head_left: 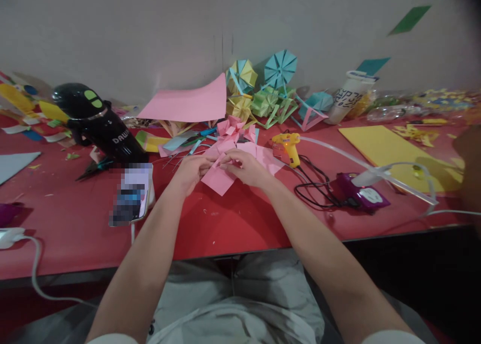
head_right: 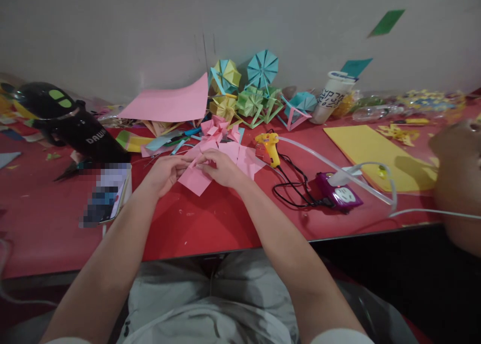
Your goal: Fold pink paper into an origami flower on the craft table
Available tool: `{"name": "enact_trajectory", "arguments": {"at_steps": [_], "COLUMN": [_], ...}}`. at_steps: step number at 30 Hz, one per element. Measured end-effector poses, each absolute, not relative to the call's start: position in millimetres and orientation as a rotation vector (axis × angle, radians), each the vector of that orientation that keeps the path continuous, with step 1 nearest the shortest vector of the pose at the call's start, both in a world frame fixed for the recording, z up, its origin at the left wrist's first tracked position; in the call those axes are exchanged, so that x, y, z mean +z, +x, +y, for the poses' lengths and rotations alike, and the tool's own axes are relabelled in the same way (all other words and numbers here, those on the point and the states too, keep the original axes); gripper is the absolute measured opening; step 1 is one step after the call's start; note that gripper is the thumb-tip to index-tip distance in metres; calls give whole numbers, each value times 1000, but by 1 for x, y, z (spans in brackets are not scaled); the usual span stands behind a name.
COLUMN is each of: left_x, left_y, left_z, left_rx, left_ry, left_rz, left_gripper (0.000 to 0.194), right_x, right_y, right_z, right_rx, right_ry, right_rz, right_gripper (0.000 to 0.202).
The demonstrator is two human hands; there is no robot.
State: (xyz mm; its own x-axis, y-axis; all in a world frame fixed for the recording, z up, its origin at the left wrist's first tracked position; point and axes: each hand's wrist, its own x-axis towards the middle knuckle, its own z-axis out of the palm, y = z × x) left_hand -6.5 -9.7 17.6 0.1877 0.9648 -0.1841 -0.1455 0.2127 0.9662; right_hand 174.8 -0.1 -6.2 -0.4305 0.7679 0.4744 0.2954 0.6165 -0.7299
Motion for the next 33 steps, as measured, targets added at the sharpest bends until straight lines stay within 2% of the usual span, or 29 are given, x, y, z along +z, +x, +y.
{"name": "enact_trajectory", "arguments": {"at_steps": [15, 21, 33], "left_x": [12, 5, 3], "left_y": [-7, -10, -11], "left_z": [-9, -7, -5], "left_rx": [976, 1002, 1002], "left_ry": [1031, 1240, 1479], "left_rz": [1080, 1090, 1265], "left_gripper": [31, 37, 28], "right_x": [-8, -8, -10], "right_y": [174, 173, 174], "right_z": [-2, -2, 5], "right_rx": [782, 762, 784], "right_ry": [-904, -921, -1067], "right_rz": [-1990, -1979, -1750], "right_gripper": [13, 13, 17]}}
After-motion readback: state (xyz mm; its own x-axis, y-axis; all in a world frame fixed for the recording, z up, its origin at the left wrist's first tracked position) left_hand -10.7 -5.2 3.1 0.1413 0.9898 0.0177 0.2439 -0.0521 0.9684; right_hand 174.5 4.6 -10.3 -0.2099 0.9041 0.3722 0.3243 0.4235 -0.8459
